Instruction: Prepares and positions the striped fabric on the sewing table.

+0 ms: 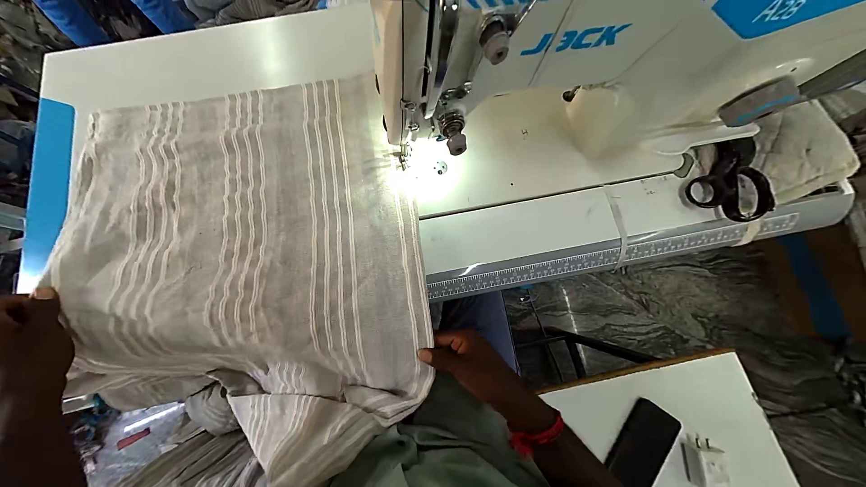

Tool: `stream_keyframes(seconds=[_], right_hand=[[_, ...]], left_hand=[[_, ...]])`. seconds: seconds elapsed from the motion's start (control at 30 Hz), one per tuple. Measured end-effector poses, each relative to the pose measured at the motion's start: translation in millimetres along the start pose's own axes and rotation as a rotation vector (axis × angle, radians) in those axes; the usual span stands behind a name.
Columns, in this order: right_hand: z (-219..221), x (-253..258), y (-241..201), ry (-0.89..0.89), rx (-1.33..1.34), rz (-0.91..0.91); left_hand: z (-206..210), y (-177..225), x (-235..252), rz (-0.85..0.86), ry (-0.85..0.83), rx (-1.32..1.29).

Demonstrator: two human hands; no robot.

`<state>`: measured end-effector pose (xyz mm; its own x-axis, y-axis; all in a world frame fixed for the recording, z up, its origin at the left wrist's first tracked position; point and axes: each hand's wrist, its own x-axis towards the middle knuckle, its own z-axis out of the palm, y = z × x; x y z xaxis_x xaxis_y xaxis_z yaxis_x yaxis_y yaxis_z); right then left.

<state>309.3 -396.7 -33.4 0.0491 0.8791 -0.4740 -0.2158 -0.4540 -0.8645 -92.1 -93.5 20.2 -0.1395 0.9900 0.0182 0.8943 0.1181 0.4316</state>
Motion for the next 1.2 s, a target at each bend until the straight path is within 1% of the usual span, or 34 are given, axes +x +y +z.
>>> stream_keyframes(seconds=[0.07, 0.2, 0.27, 0.33, 0.4, 0.43, 0.5, 0.57, 0.6, 0.63, 0.67, 0.7, 0.77, 0.8, 0.83, 0.87, 0.9, 0.93, 0.97, 1.0, 1.07, 1.1, 1.13, 1.2], right_hand=[[8.5, -4.5, -2.6, 0.072, 0.044, -0.003], [34.5, 1.6, 9.8, 0.226, 0.124, -0.025], [35.3, -4.6, 16.6, 0.252, 0.088, -0.126], [30.7, -17.0, 23.3, 0.249, 0.044, -0.24], [22.6, -18.0, 39.6, 0.235, 0.04, -0.275], [16.7, -13.1, 46.9, 0.213, 0.016, -0.268], [2.0, -1.1, 51.5, 0.107, -0.066, -0.21], [-10.4, 12.2, 39.4, 0.006, -0.138, -0.143], [-11.6, 18.1, 29.4, 0.017, -0.157, -0.131], [-7.9, 22.6, 19.0, 0.073, -0.157, -0.135], [0.9, 24.9, 10.5, 0.17, -0.14, -0.15], [13.0, 25.9, 6.2, 0.304, -0.12, -0.183], [34.5, 25.8, 7.3, 0.533, -0.141, -0.285], [38.8, 25.7, 11.3, 0.594, -0.174, -0.332], [38.5, 27.0, 16.6, 0.635, -0.212, -0.365], [36.7, 28.4, 22.5, 0.663, -0.252, -0.388], [34.7, 29.3, 26.5, 0.682, -0.28, -0.399], [32.9, 30.1, 28.2, 0.689, -0.289, -0.411], [31.8, 30.0, 28.9, 0.686, -0.279, -0.426], [31.5, 29.1, 29.8, 0.679, -0.261, -0.445], [33.5, 27.7, 33.2, 0.67, -0.239, -0.466], [34.6, 27.0, 34.6, 0.661, -0.23, -0.473], [34.8, 25.8, 34.6, 0.651, -0.223, -0.485], [34.5, 21.6, 33.1, 0.643, -0.215, -0.503]], left_hand=[[-1.6, 2.8, 5.2, -0.002, -0.012, 0.011], [4.8, 9.2, 5.5, 0.017, -0.016, 0.06], [5.7, 10.9, 6.1, 0.011, -0.016, 0.071], [3.6, 3.6, 11.4, 0.031, -0.023, 0.08], [4.0, -10.1, 19.3, 0.067, -0.031, 0.085], [6.1, -13.2, 22.4, 0.076, -0.037, 0.087], [9.3, -18.5, 25.5, 0.092, -0.036, 0.101], [11.2, -28.2, 31.3, 0.116, -0.032, 0.112], [13.3, -34.6, 34.9, 0.126, -0.028, 0.119], [14.6, -38.5, 36.3, 0.126, -0.032, 0.126], [14.3, -39.1, 35.6, 0.121, -0.041, 0.132], [11.8, -32.9, 32.6, 0.108, -0.055, 0.13], [6.4, -14.4, 27.4, 0.058, -0.085, 0.123], [5.6, -4.4, 25.5, 0.045, -0.08, 0.148], [6.9, 8.6, 20.6, 0.069, -0.06, 0.182], [10.2, 24.8, 11.4, 0.144, -0.031, 0.199], [19.2, 43.0, 1.2, 0.286, 0.008, 0.163], [33.6, 70.7, -12.3, 0.449, 0.036, 0.085], [51.6, 104.6, -31.1, 0.607, 0.027, 0.02], [70.9, 141.8, -55.3, 0.745, -0.036, -0.066], [109.2, 205.0, -97.1, 0.955, -0.246, -0.229], [127.1, 224.7, -108.9, 1.037, -0.339, -0.271], [143.3, 235.4, -115.5, 1.11, -0.396, -0.299], [162.2, 235.5, -119.2, 1.241, -0.401, -0.288]])
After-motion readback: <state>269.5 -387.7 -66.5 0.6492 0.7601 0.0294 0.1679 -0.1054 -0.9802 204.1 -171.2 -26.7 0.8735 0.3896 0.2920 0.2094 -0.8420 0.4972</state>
